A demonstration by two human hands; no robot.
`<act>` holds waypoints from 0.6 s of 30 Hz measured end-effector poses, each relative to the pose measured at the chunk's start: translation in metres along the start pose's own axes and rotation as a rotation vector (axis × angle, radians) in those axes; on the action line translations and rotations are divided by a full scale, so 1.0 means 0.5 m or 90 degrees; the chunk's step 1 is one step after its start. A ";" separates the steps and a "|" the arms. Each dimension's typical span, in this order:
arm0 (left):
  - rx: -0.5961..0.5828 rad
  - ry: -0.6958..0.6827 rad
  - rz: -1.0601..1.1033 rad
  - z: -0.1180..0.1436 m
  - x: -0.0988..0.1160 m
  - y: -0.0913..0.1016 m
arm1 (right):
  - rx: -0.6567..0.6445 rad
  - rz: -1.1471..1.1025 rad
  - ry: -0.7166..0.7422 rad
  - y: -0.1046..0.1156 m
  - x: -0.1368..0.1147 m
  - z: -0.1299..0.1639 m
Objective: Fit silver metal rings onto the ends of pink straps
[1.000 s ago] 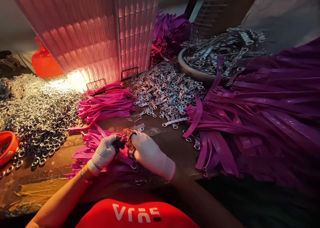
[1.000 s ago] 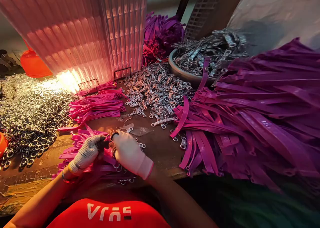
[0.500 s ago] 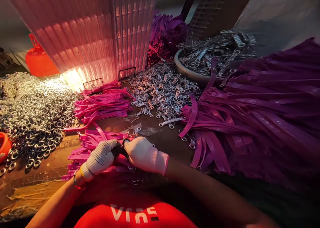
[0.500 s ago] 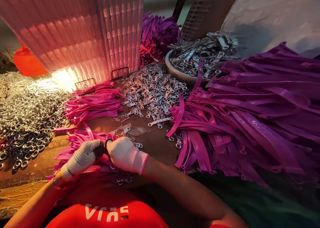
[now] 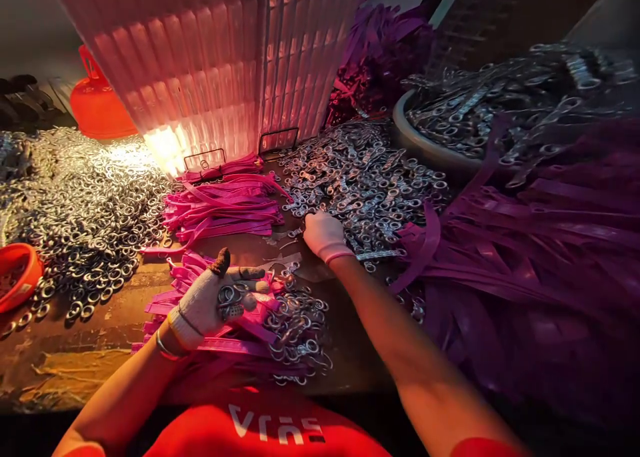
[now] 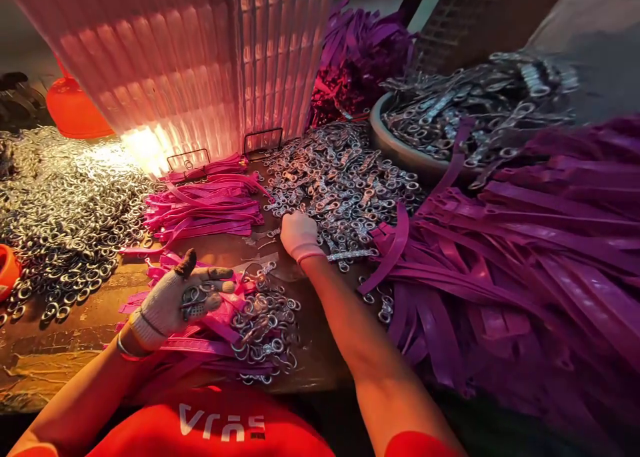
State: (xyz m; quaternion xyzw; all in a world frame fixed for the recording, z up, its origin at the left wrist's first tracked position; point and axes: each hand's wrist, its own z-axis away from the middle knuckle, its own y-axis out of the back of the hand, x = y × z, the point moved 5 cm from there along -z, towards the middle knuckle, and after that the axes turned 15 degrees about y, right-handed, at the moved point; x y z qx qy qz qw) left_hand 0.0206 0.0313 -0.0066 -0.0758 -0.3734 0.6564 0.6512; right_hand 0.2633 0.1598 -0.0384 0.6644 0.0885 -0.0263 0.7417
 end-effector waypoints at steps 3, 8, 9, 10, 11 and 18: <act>-0.075 0.030 0.008 -0.006 -0.005 -0.015 | -0.022 -0.028 -0.040 -0.025 0.012 -0.029; 0.024 -0.039 -0.112 0.007 -0.009 -0.013 | -0.013 -0.088 -0.035 -0.034 0.032 -0.029; 0.048 -0.070 -0.147 0.013 -0.008 -0.014 | 0.000 -0.095 -0.027 -0.030 0.031 -0.022; 0.069 -0.102 -0.178 0.018 -0.007 -0.014 | 0.019 -0.099 -0.020 -0.024 0.028 -0.011; 0.087 -0.130 -0.203 0.024 -0.006 -0.014 | 0.040 -0.101 -0.014 -0.017 0.021 0.004; 0.093 -0.141 -0.239 0.023 -0.019 -0.014 | 0.193 -0.359 0.367 0.050 -0.140 0.211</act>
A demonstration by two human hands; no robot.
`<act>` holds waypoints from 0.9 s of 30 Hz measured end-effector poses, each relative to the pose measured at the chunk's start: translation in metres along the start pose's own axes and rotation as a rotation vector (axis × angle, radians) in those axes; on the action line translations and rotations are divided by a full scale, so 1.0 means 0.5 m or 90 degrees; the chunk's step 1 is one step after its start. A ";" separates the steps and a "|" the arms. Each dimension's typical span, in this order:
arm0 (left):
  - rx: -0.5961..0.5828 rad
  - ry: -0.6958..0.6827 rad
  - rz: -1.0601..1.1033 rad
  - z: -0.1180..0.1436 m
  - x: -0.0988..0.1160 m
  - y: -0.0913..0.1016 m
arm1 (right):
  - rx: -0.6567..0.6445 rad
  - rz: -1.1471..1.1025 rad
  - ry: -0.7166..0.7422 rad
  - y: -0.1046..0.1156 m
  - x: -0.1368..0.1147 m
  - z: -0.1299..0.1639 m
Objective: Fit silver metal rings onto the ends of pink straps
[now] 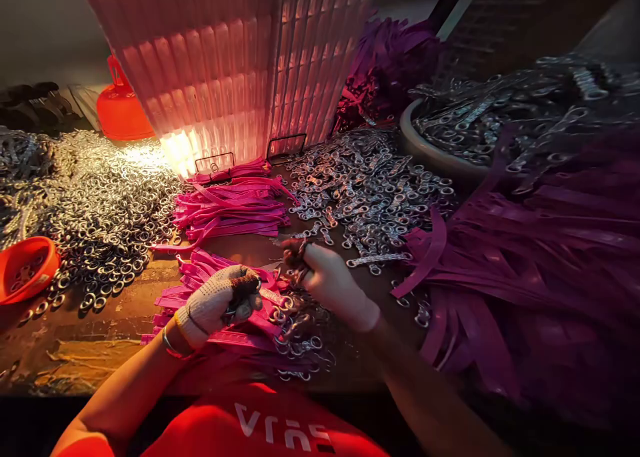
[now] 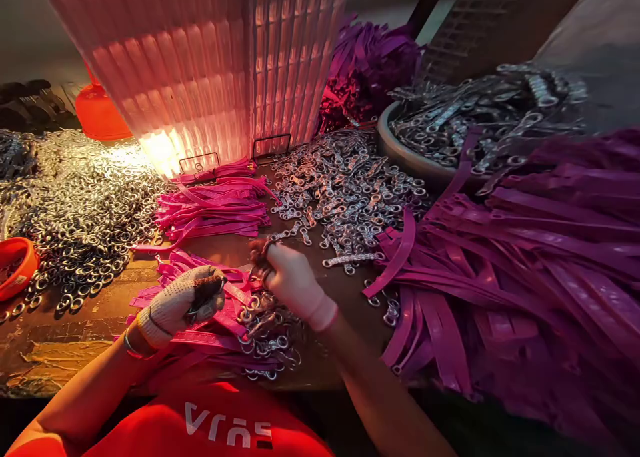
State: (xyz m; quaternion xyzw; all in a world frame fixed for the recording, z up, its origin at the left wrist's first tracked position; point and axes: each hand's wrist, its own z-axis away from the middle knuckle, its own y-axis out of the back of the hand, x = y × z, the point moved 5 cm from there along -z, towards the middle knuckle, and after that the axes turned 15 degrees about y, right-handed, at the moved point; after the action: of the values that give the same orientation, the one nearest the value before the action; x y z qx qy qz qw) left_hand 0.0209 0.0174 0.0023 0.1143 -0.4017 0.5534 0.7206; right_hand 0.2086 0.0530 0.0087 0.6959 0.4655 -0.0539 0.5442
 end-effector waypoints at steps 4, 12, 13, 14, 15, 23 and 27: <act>0.045 -0.062 -0.021 -0.001 -0.005 -0.018 | -0.001 -0.071 0.068 -0.017 -0.106 0.034; 0.031 -0.114 -0.096 0.015 0.000 -0.039 | 0.046 -0.143 -0.011 -0.046 -0.121 0.058; 0.012 -0.096 -0.088 0.010 -0.001 -0.038 | 0.057 -0.142 -0.009 -0.047 -0.120 0.060; -0.001 -0.079 -0.070 0.004 0.000 -0.035 | 0.069 -0.134 -0.002 -0.048 -0.120 0.060; -0.009 -0.066 -0.045 -0.003 0.002 -0.033 | 0.084 -0.119 0.006 -0.046 -0.120 0.060; 0.009 -0.083 -0.083 -0.038 0.046 -0.035 | 0.186 -0.122 0.003 -0.038 -0.087 0.040; 0.011 -0.078 -0.066 -0.066 0.071 -0.037 | 0.248 -0.087 0.001 -0.028 -0.062 0.024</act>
State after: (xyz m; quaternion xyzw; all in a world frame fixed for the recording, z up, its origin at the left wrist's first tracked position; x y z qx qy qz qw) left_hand 0.0546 0.0562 0.0110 0.1749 -0.4341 0.5107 0.7212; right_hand 0.1866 0.0249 0.0121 0.7548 0.4930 -0.1787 0.3942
